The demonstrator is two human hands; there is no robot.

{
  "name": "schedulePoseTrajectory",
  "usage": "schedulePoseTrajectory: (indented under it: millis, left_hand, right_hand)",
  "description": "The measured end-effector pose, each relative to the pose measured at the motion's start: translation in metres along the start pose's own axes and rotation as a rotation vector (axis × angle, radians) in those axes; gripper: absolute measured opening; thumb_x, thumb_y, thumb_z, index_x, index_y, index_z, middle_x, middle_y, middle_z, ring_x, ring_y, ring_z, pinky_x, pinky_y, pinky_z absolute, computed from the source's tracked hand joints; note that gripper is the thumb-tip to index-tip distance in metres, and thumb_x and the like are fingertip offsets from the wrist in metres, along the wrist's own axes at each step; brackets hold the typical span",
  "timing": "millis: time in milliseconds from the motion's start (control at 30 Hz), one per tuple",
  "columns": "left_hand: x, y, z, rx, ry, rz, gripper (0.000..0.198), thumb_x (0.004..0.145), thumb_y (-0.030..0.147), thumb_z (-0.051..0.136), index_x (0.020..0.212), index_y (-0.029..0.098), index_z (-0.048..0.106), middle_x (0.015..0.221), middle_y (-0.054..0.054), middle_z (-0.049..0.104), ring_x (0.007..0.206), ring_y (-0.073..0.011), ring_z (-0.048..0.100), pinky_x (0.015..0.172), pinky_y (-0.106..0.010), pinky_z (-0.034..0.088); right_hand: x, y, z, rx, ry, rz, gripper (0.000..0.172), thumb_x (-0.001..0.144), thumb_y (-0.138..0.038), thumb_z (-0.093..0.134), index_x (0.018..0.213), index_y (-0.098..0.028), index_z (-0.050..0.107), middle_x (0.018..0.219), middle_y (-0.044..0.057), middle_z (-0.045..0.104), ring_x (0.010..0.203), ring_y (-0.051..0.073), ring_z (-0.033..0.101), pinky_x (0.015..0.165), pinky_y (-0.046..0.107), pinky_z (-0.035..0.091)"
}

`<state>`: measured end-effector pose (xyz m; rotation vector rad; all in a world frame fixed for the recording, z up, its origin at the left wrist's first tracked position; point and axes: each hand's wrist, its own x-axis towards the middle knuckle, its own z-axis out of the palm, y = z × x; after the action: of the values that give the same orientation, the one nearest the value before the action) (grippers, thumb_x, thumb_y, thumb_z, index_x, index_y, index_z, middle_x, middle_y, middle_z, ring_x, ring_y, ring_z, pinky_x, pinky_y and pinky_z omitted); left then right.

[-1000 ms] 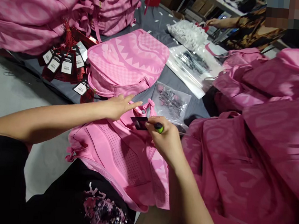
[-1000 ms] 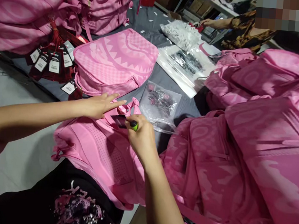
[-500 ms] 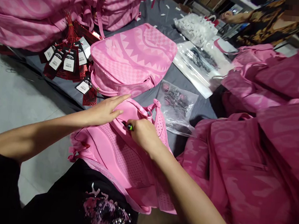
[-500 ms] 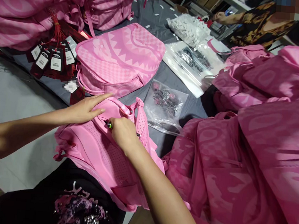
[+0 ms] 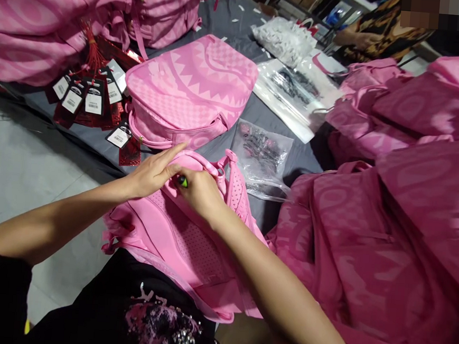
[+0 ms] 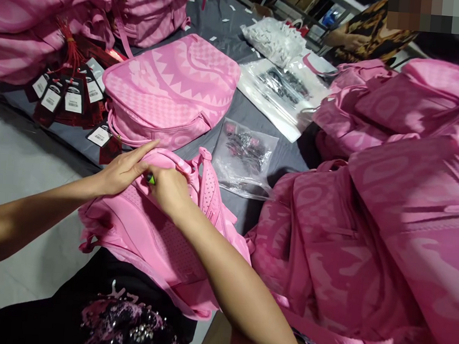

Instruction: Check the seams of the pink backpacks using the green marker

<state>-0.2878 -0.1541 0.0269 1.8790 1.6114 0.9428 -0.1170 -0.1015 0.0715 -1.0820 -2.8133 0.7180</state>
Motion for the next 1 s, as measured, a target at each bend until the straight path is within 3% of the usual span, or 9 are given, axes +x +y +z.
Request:
schedulePoseTrajectory:
  millis: [67,167,333,533,667,767,867,1000]
  left_hand:
    - [0.000,-0.004,0.002,-0.038,0.008,0.015,0.081,0.098,0.070,0.022,0.157,0.014,0.031,0.162,-0.012,0.035,0.150,-0.0246,0.033,0.125,-0.039,0.027]
    - [0.001,-0.011,0.004,-0.192,0.042,0.013,0.085,0.096,0.073,0.019,0.157,0.015,0.029,0.161,-0.012,0.036,0.147,-0.0247,0.040,0.124,-0.039,0.031]
    - [-0.002,-0.016,0.005,-0.381,0.151,-0.027,0.075,0.100,0.066,0.023,0.154,0.015,0.035,0.144,-0.014,0.058,0.137,-0.0232,0.053,0.119,-0.041,0.037]
    - [-0.004,-0.014,0.010,-0.413,0.174,0.022,0.075,0.098,0.069,0.030,0.149,0.015,0.042,0.152,-0.016,0.048,0.137,-0.0260,0.052,0.117,-0.042,0.041]
    - [-0.003,-0.012,0.010,-0.390,0.186,0.027,0.077,0.098,0.069,0.029,0.148,0.012,0.043,0.149,-0.017,0.051,0.136,-0.0264,0.053,0.117,-0.041,0.041]
    - [-0.007,-0.008,0.006,-0.296,0.168,0.032,0.078,0.098,0.069,0.026,0.148,0.012,0.044,0.149,-0.016,0.052,0.136,-0.0264,0.053,0.117,-0.040,0.041]
    - [-0.012,-0.008,0.003,-0.056,0.131,0.053,0.079,0.097,0.071,0.022,0.150,0.015,0.043,0.150,-0.012,0.052,0.139,-0.0277,0.050,0.118,-0.040,0.040]
    - [-0.009,-0.014,0.011,0.303,0.140,0.026,0.069,0.099,0.066,0.029,0.156,0.027,0.031,0.155,-0.005,0.047,0.136,-0.0315,0.052,0.110,-0.047,0.047]
  right_hand:
    - [0.012,-0.003,0.003,0.042,0.004,-0.026,0.019,0.092,-0.018,0.057,0.102,-0.019,0.073,0.095,0.005,0.077,0.087,0.019,0.070,0.070,0.026,0.045]
    - [0.020,-0.009,0.005,-0.024,0.041,-0.019,0.018,0.092,-0.024,0.059,0.101,-0.016,0.073,0.099,0.010,0.077,0.090,0.023,0.070,0.069,0.028,0.044]
    - [0.006,-0.010,0.000,-0.077,0.048,0.112,0.022,0.093,-0.031,0.061,0.105,-0.016,0.069,0.097,0.012,0.076,0.087,0.025,0.071,0.067,0.029,0.043]
    - [-0.004,0.012,0.004,-0.012,0.045,-0.108,0.027,0.093,-0.021,0.059,0.119,-0.024,0.065,0.094,0.003,0.076,0.081,0.018,0.069,0.066,0.025,0.038]
    - [0.002,0.011,0.008,-0.128,0.016,-0.205,0.019,0.095,-0.024,0.053,0.103,-0.021,0.070,0.090,0.004,0.075,0.077,0.019,0.067,0.063,0.027,0.033]
    - [0.003,0.003,0.007,-0.186,0.009,-0.209,0.019,0.096,-0.027,0.053,0.098,-0.019,0.071,0.087,0.005,0.074,0.075,0.018,0.065,0.063,0.028,0.033]
    - [0.002,-0.001,-0.001,-0.242,-0.023,-0.284,0.023,0.100,-0.032,0.051,0.106,-0.019,0.069,0.094,0.005,0.072,0.077,0.019,0.065,0.062,0.028,0.036]
    - [-0.013,0.014,-0.016,-0.403,-0.163,-0.347,0.027,0.103,-0.020,0.042,0.113,-0.016,0.066,0.106,0.008,0.071,0.085,0.021,0.068,0.066,0.030,0.045]
